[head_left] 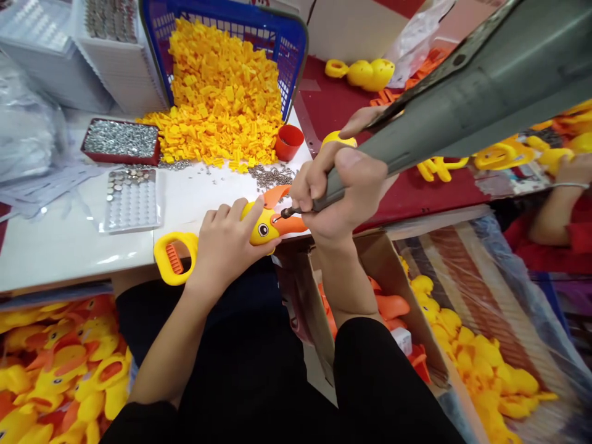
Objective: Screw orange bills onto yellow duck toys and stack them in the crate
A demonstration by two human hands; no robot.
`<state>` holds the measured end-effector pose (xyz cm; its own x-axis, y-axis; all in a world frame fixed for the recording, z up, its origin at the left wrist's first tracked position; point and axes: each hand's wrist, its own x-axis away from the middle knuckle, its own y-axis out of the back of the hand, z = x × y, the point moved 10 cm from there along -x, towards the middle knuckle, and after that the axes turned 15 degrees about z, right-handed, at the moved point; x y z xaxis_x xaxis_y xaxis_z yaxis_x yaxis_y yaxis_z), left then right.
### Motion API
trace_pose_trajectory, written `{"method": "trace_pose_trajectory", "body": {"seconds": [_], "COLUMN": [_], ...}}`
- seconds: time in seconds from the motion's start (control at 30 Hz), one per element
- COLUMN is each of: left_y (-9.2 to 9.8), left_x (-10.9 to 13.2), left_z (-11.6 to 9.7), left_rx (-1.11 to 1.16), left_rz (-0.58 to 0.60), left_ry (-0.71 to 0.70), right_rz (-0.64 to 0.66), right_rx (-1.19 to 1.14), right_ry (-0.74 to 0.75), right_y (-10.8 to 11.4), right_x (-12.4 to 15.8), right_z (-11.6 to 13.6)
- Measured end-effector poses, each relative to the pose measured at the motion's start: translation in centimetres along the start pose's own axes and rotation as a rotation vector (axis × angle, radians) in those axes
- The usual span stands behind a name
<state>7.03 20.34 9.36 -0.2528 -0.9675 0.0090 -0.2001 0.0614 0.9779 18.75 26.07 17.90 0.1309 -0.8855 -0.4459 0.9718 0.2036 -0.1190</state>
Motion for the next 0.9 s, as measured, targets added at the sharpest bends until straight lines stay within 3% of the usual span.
{"method": "trace_pose_trajectory", "body": {"seconds": [0.1, 0.23, 0.4, 0.63, 0.9], "left_y": [0.0, -0.1, 0.0, 0.1, 0.2], "left_x": [0.0, 0.0, -0.1, -0.3, -0.5], "left_z": [-0.2, -0.1, 0.0, -0.4, -0.6], "left_rx": [0.008, 0.038, 0.051, 0.020, 0.016], "left_rz": [0.014, 0.012, 0.017, 0.024, 0.051], "left_ry": [0.009, 0.010, 0.016, 0.010, 0.011], "right_rz": [0.043, 0.108, 0.066, 0.115, 0.209], "right_rx": [-0.015, 0.020, -0.048, 0.066, -0.086], "right_ry": [0.058, 0.015, 0.086, -0.038, 0.054], "right_y": [-0.4, -0.7, -0.6, -0.7, -1.8], "right_x": [-0.2, -0.4, -0.3, -0.2, -0.4], "right_z": [-0.4, -1.5, -0.4, -2.4, -1.1]}}
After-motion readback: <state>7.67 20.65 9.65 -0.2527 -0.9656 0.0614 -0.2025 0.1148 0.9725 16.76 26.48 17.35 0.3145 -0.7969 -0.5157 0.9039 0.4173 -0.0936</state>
